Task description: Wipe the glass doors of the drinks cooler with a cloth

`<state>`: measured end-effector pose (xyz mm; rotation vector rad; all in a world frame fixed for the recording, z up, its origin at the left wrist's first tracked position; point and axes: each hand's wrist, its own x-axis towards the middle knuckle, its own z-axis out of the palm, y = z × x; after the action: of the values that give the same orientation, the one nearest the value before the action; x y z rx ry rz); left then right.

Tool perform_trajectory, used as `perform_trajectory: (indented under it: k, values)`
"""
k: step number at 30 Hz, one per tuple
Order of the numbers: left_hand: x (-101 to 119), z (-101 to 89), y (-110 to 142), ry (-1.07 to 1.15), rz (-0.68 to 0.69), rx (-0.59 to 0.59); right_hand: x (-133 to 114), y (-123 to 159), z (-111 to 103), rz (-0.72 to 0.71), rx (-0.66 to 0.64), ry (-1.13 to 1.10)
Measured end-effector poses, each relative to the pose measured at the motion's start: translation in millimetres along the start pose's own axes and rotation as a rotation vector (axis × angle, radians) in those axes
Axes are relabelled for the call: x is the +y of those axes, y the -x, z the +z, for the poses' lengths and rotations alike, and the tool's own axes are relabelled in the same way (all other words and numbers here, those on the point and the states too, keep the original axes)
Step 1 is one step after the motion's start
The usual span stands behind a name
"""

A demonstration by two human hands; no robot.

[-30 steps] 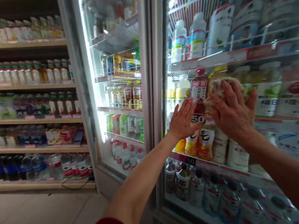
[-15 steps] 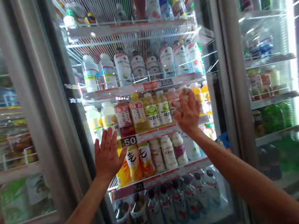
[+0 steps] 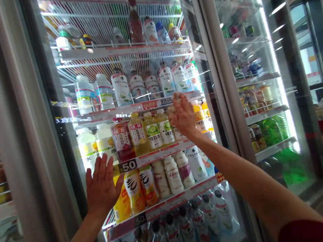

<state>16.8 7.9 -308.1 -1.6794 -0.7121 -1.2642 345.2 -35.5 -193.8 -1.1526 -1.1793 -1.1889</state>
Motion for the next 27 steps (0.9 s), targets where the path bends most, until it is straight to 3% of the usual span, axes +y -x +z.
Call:
perform_trajectory:
  k: [3,4,6,8,11,13,15,19,21,22,24,27]
  values:
    - [-2.2,0.6,0.3,0.008,0.009,-0.001,-65.0,14.1,5.7,-0.372,-0.118,-0.055]
    - [-2.6,0.6,0.4,0.014,0.009,0.0,-72.1,20.2,4.9,-0.479,-0.147,-0.065]
    - [-2.7,0.1,0.4,0.024,0.006,0.004,-58.9,29.9,-0.2,-0.574,-0.175,-0.062]
    - [-1.5,-0.5,0.5,0.029,0.009,0.012,-17.5,34.0,-8.0,-0.432,-0.141,-0.034]
    - [1.3,-1.0,0.6,0.029,0.005,0.023,50.0,33.6,-17.3,0.097,0.022,0.028]
    - [2.0,-0.9,0.0,0.025,-0.004,0.023,63.0,37.1,-17.2,0.341,0.112,0.052]
    - [1.1,-0.7,-1.5,0.02,-0.008,0.021,37.8,49.9,-11.6,0.322,0.113,0.046]
    - [-0.3,-1.4,-1.0,0.016,0.0,0.016,-67.0,103.1,-0.2,-0.232,-0.073,-0.052]
    - [4.0,-1.8,8.5,0.017,-0.015,0.009,-93.1,135.0,-2.6,-0.441,-0.162,-0.108]
    - [7.7,-1.8,16.6,0.019,-0.024,0.005,-91.4,150.7,-5.7,-0.462,-0.18,-0.125]
    - [16.6,-1.5,37.8,0.021,-0.038,-0.006,-61.2,180.7,-13.7,-0.328,-0.159,-0.12]
    - [27.6,0.5,68.7,0.024,-0.048,-0.018,6.8,219.1,-23.1,0.131,-0.023,-0.014]
